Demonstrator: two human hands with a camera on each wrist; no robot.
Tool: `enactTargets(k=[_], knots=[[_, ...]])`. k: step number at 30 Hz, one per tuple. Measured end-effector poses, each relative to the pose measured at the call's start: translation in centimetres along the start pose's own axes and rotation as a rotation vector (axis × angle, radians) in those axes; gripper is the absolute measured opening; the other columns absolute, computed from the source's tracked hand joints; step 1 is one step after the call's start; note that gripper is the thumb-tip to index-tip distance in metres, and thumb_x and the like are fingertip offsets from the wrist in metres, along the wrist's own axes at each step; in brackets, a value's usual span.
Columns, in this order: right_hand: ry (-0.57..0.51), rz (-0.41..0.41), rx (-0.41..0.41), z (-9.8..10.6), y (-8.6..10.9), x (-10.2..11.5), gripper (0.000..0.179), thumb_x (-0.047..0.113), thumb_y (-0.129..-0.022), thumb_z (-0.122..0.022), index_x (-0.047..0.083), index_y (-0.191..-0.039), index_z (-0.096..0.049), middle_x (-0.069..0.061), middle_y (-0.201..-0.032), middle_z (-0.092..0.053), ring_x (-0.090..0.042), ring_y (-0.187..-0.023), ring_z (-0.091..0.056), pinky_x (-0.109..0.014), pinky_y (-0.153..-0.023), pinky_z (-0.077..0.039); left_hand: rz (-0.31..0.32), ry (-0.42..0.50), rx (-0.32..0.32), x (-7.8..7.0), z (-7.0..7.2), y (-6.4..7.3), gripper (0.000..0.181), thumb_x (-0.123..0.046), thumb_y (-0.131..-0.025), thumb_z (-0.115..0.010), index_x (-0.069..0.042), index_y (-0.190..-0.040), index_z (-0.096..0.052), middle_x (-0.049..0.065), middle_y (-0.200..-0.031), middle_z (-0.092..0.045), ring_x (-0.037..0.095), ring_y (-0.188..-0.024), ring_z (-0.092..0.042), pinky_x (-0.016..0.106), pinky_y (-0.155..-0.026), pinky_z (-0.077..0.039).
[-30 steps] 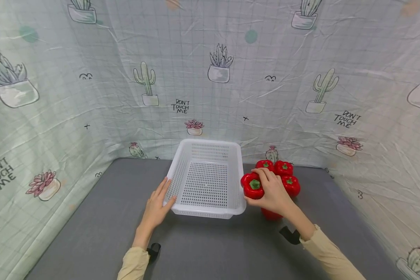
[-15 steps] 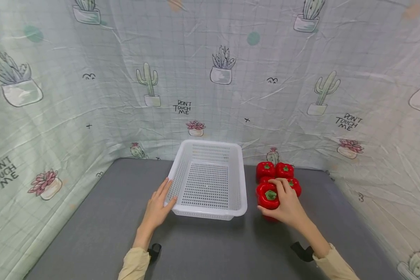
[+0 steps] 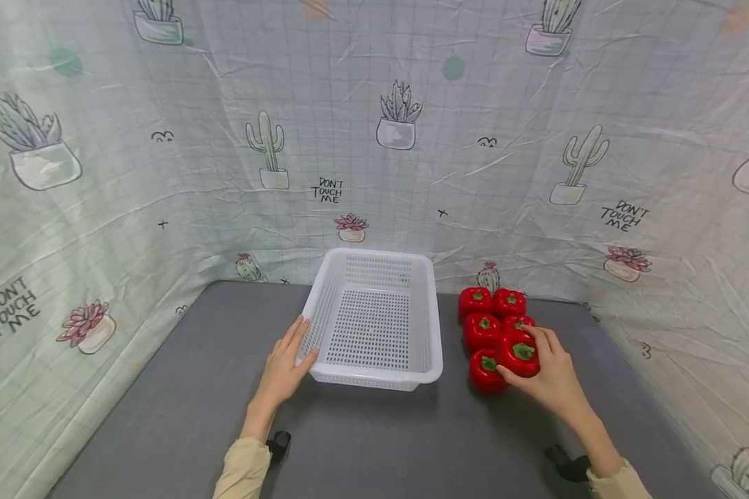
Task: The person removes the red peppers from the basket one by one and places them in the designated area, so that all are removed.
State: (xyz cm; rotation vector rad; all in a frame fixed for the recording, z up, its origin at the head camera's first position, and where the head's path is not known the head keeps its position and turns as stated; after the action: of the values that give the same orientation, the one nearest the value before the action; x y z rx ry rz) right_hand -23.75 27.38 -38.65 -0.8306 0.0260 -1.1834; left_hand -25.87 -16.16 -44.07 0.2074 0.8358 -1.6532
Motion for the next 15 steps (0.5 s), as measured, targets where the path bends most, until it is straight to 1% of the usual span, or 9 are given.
enactTargets(k=[4,9,12,15], knots=[[0.008,-0.060,-0.009,0.3,0.8,-1.1,0.071,0.024,-0.058,-0.082,0.000,-0.116,-0.048,-0.016,-0.108,-0.049,-0.034,-0.089,-0.053,-0.052,-0.067,-0.049,0.005,-0.004,0.000,0.2,-0.1,0.0,0.058,-0.033,-0.086,-0.053,-0.015,-0.138,-0.034,0.005,-0.145,-0.030,0.034,-0.109,-0.046,0.055,-0.083,-0.036],[0.066,-0.117,-0.018,0.4,1.4,-2.3,0.068,0.026,-0.061,-0.080,-0.001,-0.115,-0.049,-0.018,-0.107,-0.050,-0.037,-0.092,-0.049,-0.055,-0.070,-0.046,0.001,0.000,-0.005,0.4,0.0,-0.1,0.058,-0.033,-0.086,-0.053,-0.015,-0.138,-0.034,0.005,-0.146,-0.030,0.034,-0.108,-0.046,0.055,-0.083,-0.036],[0.101,-0.150,-0.005,0.5,1.5,-2.8,0.068,0.031,-0.063,-0.079,-0.002,-0.115,-0.049,-0.020,-0.107,-0.050,-0.037,-0.093,-0.046,-0.057,-0.073,-0.041,-0.013,0.003,-0.019,0.3,-0.1,-0.1,0.058,-0.031,-0.086,-0.054,-0.014,-0.138,-0.034,0.006,-0.145,-0.031,0.034,-0.107,-0.047,0.055,-0.082,-0.037],[0.129,-0.181,0.011,0.6,1.7,-3.3,0.069,0.035,-0.064,-0.077,-0.003,-0.114,-0.048,-0.022,-0.107,-0.051,-0.039,-0.093,-0.044,-0.057,-0.073,-0.035,-0.024,0.012,-0.024,0.3,-0.3,-0.1,0.058,-0.030,-0.085,-0.055,-0.012,-0.137,-0.035,0.007,-0.145,-0.031,0.035,-0.107,-0.047,0.056,-0.082,-0.037]])
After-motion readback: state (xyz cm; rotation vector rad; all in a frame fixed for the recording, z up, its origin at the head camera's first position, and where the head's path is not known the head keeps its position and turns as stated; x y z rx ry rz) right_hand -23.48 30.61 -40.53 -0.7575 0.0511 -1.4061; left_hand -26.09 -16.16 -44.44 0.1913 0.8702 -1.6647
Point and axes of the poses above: each hand's wrist, its own y-axis away from the middle knuckle, its own z-axis out of the back of the hand, x = y × z, the point moved 3 cm from there along -y, towards the middle knuckle
